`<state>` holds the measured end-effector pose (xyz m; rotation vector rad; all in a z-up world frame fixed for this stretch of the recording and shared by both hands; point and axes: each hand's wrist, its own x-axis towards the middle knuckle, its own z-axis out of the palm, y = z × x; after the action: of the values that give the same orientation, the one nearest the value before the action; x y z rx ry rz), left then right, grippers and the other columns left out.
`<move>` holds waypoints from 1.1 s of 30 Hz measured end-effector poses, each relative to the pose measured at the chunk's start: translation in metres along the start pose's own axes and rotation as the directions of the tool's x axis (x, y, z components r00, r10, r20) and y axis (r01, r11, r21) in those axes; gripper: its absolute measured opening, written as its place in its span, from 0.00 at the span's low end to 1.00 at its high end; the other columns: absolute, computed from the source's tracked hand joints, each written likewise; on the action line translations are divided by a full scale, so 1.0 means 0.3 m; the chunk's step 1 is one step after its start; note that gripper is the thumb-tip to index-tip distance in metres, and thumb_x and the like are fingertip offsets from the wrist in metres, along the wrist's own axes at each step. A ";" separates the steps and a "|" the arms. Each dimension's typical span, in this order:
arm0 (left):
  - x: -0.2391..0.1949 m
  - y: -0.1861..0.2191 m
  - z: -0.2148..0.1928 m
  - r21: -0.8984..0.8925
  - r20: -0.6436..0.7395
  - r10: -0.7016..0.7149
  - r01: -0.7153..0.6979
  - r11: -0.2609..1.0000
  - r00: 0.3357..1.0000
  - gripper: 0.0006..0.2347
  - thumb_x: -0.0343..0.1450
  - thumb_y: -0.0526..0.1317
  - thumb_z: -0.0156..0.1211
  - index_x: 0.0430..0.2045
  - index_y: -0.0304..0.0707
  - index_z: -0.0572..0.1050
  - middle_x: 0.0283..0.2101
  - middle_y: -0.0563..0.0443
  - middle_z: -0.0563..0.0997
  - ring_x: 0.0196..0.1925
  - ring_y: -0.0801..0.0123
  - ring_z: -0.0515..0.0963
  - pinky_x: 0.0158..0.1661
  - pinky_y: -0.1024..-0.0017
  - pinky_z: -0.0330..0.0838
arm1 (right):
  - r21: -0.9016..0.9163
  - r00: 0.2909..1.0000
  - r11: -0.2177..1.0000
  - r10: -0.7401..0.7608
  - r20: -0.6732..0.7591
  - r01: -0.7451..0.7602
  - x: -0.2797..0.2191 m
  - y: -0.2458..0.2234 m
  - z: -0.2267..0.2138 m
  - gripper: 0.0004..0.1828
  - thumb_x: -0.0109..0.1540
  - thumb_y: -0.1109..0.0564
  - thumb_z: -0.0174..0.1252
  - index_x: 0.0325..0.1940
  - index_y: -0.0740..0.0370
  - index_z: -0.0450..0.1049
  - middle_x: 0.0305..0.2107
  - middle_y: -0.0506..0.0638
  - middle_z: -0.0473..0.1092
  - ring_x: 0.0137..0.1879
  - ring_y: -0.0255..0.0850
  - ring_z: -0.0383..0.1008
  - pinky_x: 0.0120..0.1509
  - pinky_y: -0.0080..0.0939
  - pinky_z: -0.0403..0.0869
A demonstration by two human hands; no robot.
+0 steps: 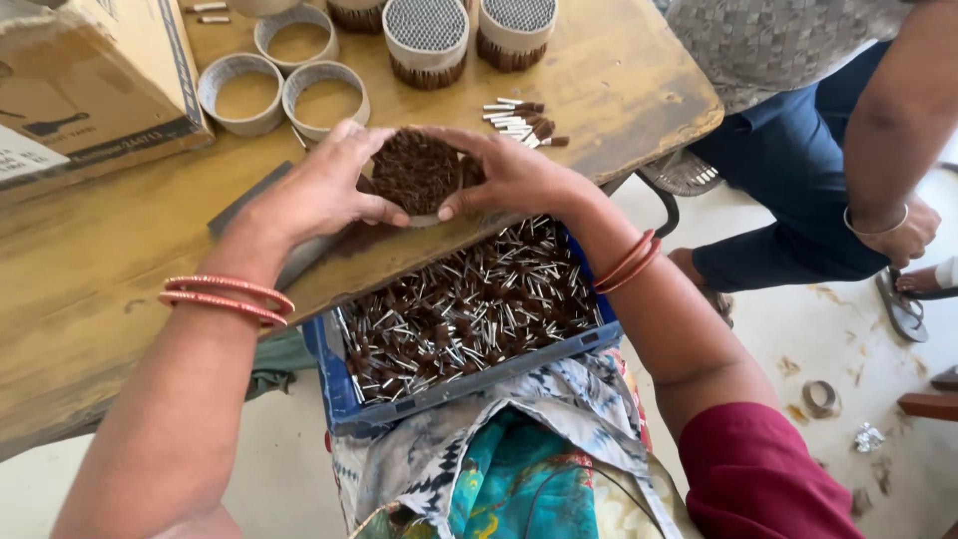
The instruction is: The person takes tufts of brown bristles from a blue bin, presses them into metal ferrules, and dips the bristle ends into a white powder in a small bowl. The person then places the assembled brushes bristle-up into a round holder on the workbench and handles small white brush handles laid on the table.
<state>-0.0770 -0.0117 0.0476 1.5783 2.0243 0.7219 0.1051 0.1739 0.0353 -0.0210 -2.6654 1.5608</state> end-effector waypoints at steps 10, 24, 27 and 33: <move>-0.028 0.102 -0.001 -0.426 0.126 -0.401 0.414 0.804 0.907 0.16 0.82 0.52 0.33 0.53 0.40 0.57 0.47 0.34 0.72 0.48 0.43 0.79 0.52 0.56 0.73 | -0.371 0.987 0.915 -0.152 0.046 0.159 0.020 -0.115 0.004 0.52 0.51 0.60 0.74 0.73 0.63 0.51 0.64 0.62 0.61 0.73 0.57 0.64 0.73 0.47 0.67; 0.007 -0.038 -0.013 -0.069 -0.019 -0.121 0.119 0.990 0.992 0.39 0.53 0.45 0.81 0.60 0.38 0.67 0.61 0.40 0.69 0.66 0.54 0.67 0.65 0.60 0.61 | -0.222 0.975 0.954 -0.219 -0.049 0.203 0.049 0.152 0.009 0.50 0.61 0.52 0.80 0.76 0.65 0.56 0.62 0.63 0.70 0.66 0.47 0.70 0.69 0.47 0.70; -0.006 -0.051 -0.008 -0.024 0.025 -0.107 0.107 0.994 0.994 0.42 0.54 0.43 0.81 0.65 0.40 0.64 0.59 0.39 0.68 0.65 0.53 0.68 0.66 0.61 0.62 | -0.045 1.000 0.999 -0.022 -0.002 0.022 0.052 -0.068 0.010 0.52 0.53 0.53 0.75 0.77 0.61 0.55 0.63 0.57 0.71 0.59 0.50 0.75 0.61 0.47 0.77; -0.037 0.020 0.030 -0.006 -0.104 0.109 -0.110 0.994 0.989 0.41 0.52 0.38 0.83 0.56 0.34 0.58 0.52 0.36 0.61 0.59 0.43 0.69 0.63 0.58 0.67 | -0.303 0.993 0.946 -0.118 0.003 0.114 0.025 -0.102 0.015 0.54 0.53 0.56 0.77 0.74 0.63 0.52 0.62 0.64 0.66 0.70 0.58 0.67 0.70 0.51 0.69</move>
<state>-0.0642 -0.0204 0.0454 1.6881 2.0134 0.8719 0.0979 0.1552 0.0602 0.1092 -2.8078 1.1033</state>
